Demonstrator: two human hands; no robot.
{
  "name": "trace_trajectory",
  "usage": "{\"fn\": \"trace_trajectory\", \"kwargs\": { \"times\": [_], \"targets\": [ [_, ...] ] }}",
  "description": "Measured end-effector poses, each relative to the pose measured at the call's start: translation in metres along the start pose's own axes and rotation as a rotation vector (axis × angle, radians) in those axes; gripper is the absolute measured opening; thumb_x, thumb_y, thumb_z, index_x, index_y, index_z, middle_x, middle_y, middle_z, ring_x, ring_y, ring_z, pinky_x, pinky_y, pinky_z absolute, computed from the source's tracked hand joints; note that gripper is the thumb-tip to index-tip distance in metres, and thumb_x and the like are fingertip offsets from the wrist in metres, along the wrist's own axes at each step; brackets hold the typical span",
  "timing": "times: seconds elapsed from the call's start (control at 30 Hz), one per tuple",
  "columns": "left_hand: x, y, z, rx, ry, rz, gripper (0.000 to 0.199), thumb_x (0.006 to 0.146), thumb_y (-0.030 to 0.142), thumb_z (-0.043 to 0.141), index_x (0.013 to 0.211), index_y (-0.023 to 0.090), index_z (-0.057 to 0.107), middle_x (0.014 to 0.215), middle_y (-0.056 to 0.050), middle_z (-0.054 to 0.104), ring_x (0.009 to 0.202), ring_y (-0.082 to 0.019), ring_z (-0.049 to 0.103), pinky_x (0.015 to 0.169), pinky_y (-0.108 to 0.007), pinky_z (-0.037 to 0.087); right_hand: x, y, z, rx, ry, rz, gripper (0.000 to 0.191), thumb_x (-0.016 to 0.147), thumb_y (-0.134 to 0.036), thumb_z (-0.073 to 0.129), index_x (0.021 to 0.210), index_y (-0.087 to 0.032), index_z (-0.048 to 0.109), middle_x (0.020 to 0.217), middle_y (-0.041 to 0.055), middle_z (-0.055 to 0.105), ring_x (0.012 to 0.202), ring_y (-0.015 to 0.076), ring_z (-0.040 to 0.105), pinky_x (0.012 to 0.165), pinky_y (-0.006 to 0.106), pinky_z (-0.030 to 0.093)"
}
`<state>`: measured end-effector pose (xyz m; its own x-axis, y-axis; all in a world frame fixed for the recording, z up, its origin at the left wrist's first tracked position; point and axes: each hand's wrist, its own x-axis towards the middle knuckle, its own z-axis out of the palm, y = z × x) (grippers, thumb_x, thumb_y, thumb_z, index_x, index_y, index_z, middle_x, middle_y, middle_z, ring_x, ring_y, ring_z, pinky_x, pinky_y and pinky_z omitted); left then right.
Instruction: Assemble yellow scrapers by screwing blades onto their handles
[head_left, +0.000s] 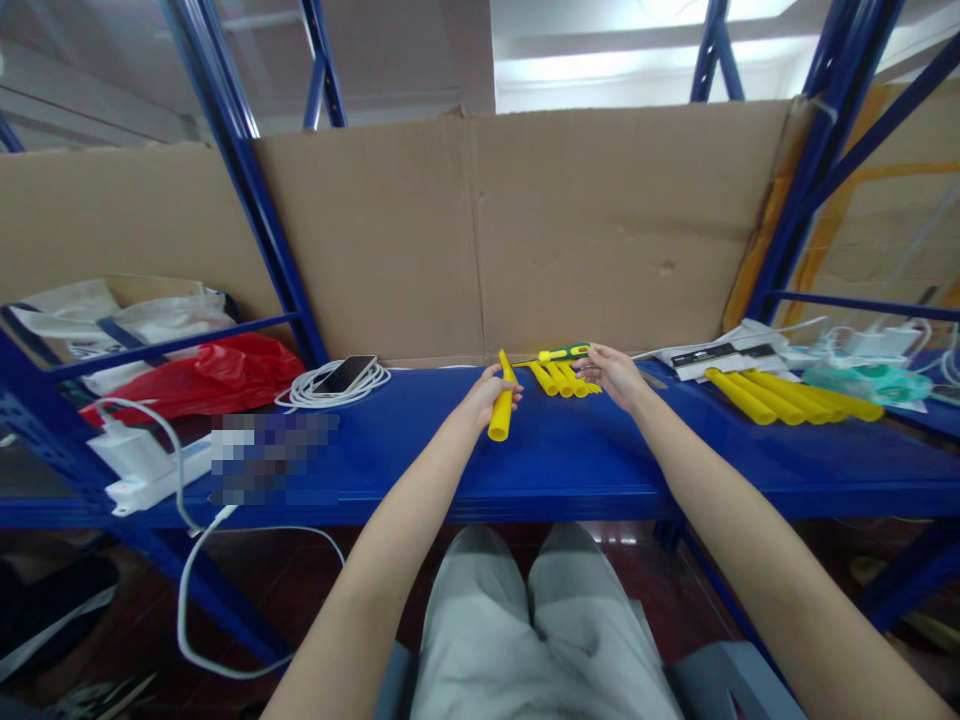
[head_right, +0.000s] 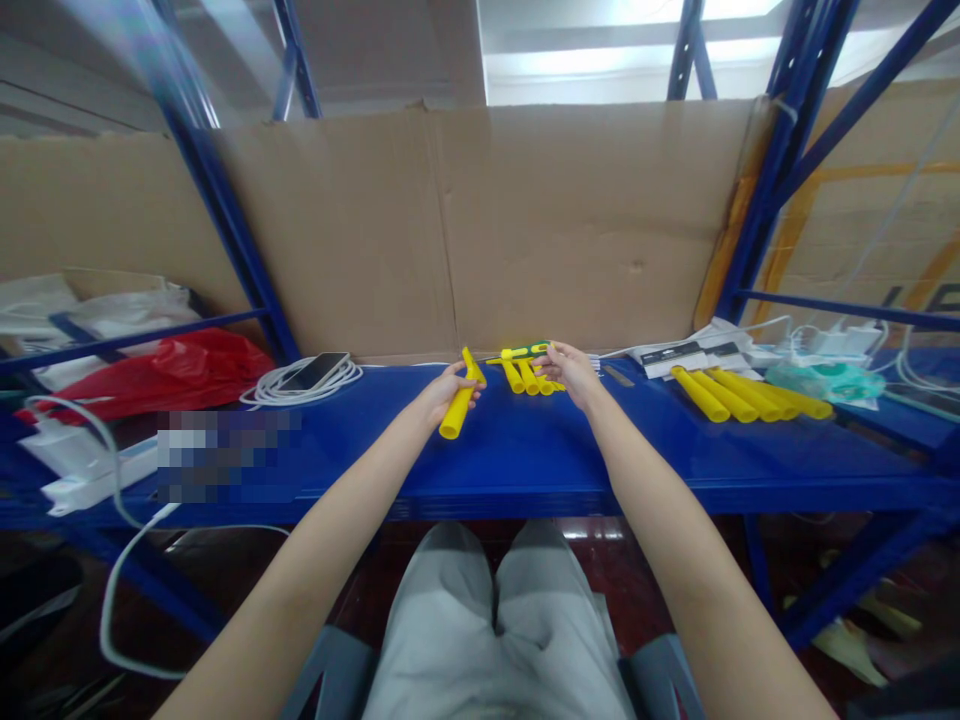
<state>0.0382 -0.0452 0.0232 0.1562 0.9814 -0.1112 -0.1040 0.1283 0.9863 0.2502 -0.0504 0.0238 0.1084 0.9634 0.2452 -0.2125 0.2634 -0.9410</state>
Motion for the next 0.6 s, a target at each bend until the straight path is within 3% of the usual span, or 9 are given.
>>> {"fn": "trace_trajectory", "kwargs": {
  "times": [0.17,0.27,0.4,0.6],
  "targets": [
    [0.0,0.0002,-0.0001,-0.005,-0.002,-0.002,0.064,0.08,-0.003,0.042,0.135,0.025,0.024,0.074,-0.002,0.062,0.045,-0.009,0.052,0.044,-0.018,0.041,0.0007,0.0047,0.002,-0.092,0.057,-0.066,0.021,0.087,-0.034,0.057,0.074,-0.017,0.053,0.044,-0.0036,0.056,0.034,0.0079,0.052,0.04,0.017,0.042],
    [-0.0012,0.0006,0.0005,-0.008,-0.005,0.005,0.063,0.081,-0.002,0.042,0.135,0.024,0.025,0.07,-0.001,0.06,0.044,-0.009,0.052,0.043,-0.018,0.04,-0.001,0.0042,0.0037,-0.123,0.102,-0.05,0.028,0.083,-0.041,0.06,0.071,-0.017,0.052,0.051,-0.0009,0.062,0.037,0.0077,0.055,0.037,0.015,0.04],
    [-0.0023,0.0012,0.0008,0.0,-0.008,0.005,0.063,0.08,-0.002,0.042,0.135,0.024,0.026,0.069,0.0,0.059,0.045,-0.009,0.052,0.044,-0.018,0.04,-0.0044,0.0012,0.0068,-0.12,0.126,-0.017,0.028,0.084,-0.042,0.059,0.073,-0.018,0.051,0.062,0.0028,0.068,0.042,0.009,0.06,0.038,0.015,0.04],
    [-0.001,0.0007,0.0003,0.023,-0.008,0.0,0.064,0.08,-0.002,0.043,0.136,0.025,0.025,0.069,0.0,0.059,0.046,-0.009,0.053,0.044,-0.018,0.041,-0.0048,-0.0001,0.0073,-0.098,0.128,-0.043,0.017,0.088,-0.035,0.054,0.083,-0.019,0.053,0.063,0.0018,0.069,0.041,0.0094,0.059,0.037,0.015,0.039]
  ]
}}
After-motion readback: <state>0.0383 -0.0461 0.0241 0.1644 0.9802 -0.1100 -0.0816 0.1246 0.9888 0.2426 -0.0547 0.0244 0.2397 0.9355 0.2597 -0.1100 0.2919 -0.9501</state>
